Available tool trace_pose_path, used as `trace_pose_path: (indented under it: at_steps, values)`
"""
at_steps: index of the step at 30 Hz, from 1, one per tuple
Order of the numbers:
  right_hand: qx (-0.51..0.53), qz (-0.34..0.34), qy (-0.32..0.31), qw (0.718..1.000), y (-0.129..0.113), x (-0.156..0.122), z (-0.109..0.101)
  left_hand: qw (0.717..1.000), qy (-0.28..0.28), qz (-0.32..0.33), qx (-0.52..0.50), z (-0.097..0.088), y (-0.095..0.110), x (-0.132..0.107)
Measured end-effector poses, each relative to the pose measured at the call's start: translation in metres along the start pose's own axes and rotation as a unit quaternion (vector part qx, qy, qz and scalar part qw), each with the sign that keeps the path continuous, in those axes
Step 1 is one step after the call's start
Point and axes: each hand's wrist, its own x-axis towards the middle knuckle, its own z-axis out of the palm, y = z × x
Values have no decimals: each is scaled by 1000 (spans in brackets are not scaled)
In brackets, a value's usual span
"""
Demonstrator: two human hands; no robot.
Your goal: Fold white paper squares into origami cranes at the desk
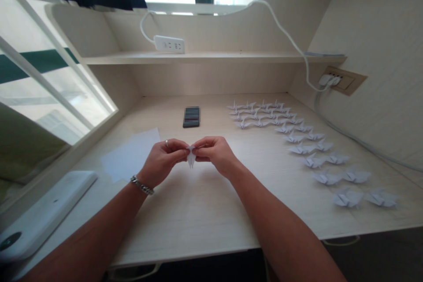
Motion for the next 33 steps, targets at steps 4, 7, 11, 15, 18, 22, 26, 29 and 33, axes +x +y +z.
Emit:
trace_pose_path:
  at_steps: [4, 7, 11, 15, 18, 22, 26, 29, 33]
  values:
    - [12, -7, -14, 1000, 0, 0, -1, 1000, -6, 9, -15, 0, 0, 0]
    - [8, 2, -34, 999, -4, -2, -1, 999, 2, 34, 32, -1, 1, -2]
    - [-40, 3, -14, 999, -7, -4, 1, 990, 6, 75, 119, -3, 2, -3]
    - [-98, -31, 9, 995, -4, -2, 1, 991, 3, 76, 112, -3, 1, -2]
    - [-144, -95, 24, 985, -1, -1, 1, 997, 16, 52, 63, -3, 1, -1]
    - [-209, -161, 38, 964, 2, -3, 2, 996, 4, 28, 83, -4, 1, 0]
    - [-241, -177, 45, 953, 3, -4, 4, 987, 8, 56, 152, -5, 0, 0]
    - [-233, -173, 46, 956, 4, -3, 4, 981, 14, 74, 177, -4, -1, 0]
    - [-199, -156, 44, 966, 4, -1, 3, 978, 20, 83, 192, -4, -1, 0]
